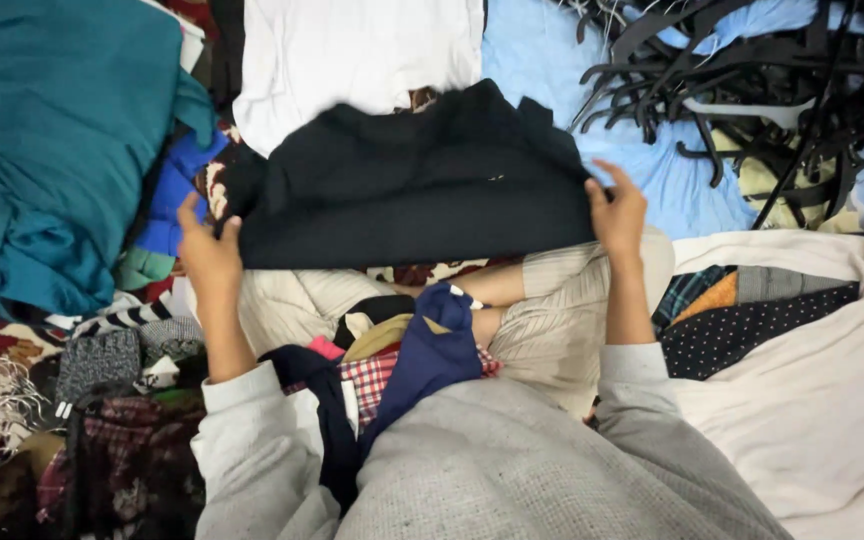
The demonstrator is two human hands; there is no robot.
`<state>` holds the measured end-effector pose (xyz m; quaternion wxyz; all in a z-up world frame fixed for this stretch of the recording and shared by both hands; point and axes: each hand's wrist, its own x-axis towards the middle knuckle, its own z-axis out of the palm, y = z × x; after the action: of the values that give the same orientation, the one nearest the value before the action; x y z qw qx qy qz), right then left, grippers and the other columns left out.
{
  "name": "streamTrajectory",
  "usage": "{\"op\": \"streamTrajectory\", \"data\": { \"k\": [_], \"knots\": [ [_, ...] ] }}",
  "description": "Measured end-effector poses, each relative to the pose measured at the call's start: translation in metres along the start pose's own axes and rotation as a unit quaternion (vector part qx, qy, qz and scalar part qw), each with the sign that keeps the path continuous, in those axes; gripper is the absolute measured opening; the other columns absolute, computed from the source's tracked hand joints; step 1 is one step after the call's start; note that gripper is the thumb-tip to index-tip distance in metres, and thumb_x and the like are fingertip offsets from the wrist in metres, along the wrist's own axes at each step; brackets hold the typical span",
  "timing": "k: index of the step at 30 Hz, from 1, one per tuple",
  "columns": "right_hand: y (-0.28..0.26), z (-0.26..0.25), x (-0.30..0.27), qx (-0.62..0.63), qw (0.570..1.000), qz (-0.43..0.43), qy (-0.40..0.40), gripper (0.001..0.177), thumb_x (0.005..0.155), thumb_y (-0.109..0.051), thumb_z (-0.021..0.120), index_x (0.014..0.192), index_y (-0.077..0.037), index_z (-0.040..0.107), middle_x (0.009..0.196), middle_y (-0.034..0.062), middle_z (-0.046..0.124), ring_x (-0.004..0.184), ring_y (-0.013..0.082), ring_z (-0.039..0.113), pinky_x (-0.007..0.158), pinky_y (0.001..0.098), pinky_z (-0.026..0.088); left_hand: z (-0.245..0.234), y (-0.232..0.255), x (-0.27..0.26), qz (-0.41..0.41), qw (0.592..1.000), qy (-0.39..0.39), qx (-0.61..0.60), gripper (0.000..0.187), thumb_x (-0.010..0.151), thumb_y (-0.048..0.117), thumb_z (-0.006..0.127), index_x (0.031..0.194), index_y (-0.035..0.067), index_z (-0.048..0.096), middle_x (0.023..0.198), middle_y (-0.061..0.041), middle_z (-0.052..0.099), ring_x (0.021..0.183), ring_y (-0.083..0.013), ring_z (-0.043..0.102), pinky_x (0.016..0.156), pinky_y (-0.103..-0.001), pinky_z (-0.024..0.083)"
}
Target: The person is sitting on the floor sorting through a pile of laundry and placing various garments like shirts and tank tops onto plastic hangers.
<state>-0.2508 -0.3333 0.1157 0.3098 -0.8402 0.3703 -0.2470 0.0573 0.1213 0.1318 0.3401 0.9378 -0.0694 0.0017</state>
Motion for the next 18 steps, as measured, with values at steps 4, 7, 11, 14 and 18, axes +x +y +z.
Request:
{"op": "streamTrajectory", "data": {
  "k": [4,7,11,14,18],
  "knots": [
    [0.02,0.021,-0.026,-0.061,0.99,0.071,-0.108,0.025,0.099,-0.009,0.069,0.116,-0.024,0.079,0.107,0.0086,0.077,0.108,0.0356,0.069,0.094,0.0441,0.052,0.006,0.006,-0.01,-0.009,0.989,-0.108,0.102,0.039,0.1,0.012,0.07,0.139,0.015,0.061,0.11,-0.028,0.072,0.105,-0.0541,0.066,0.091,-0.064,0.049],
    [0.017,0.015,-0.032,-0.097,0.98,0.102,-0.139,0.028,0.099,-0.014,0.068,0.115,-0.034,0.08,0.104,0.0029,0.077,0.104,0.0317,0.071,0.092,0.04,0.054,0.004,0.0,-0.012,0.009,0.983,-0.117,0.139,0.026,0.104,0.017,0.065,0.123,0.031,0.074,0.105,-0.015,0.076,0.101,-0.0463,0.069,0.088,-0.057,0.052],
    [0.019,-0.012,-0.034,-0.115,0.976,0.1,-0.158,0.04,0.096,-0.006,0.065,0.106,-0.041,0.081,0.096,0.0014,0.077,0.1,0.0364,0.07,0.087,0.0406,0.056,-0.021,-0.001,-0.015,0.03,0.98,-0.12,0.157,0.03,0.107,0.016,0.062,0.118,0.04,0.077,0.104,-0.011,0.076,0.097,-0.0454,0.07,0.086,-0.056,0.054],
    [-0.042,-0.055,-0.031,-0.126,0.958,0.132,-0.223,0.034,0.097,-0.003,0.066,0.115,-0.028,0.081,0.104,0.0168,0.076,0.106,0.047,0.068,0.092,0.0497,0.054,-0.064,0.028,-0.033,-0.024,0.975,-0.132,0.179,0.029,0.11,0.023,0.058,0.127,0.04,0.074,0.111,-0.012,0.075,0.104,-0.0455,0.068,0.09,-0.057,0.051],
    [-0.079,-0.076,-0.037,-0.134,0.926,0.154,-0.317,0.034,0.094,-0.003,0.068,0.121,-0.021,0.08,0.112,0.0277,0.074,0.111,0.054,0.064,0.096,0.0562,0.052,-0.078,0.024,-0.057,-0.01,0.943,-0.12,0.311,0.028,0.099,0.057,0.071,0.125,0.047,0.074,0.095,-0.013,0.075,0.085,-0.0445,0.073,0.078,-0.055,0.057]
  ]
}}
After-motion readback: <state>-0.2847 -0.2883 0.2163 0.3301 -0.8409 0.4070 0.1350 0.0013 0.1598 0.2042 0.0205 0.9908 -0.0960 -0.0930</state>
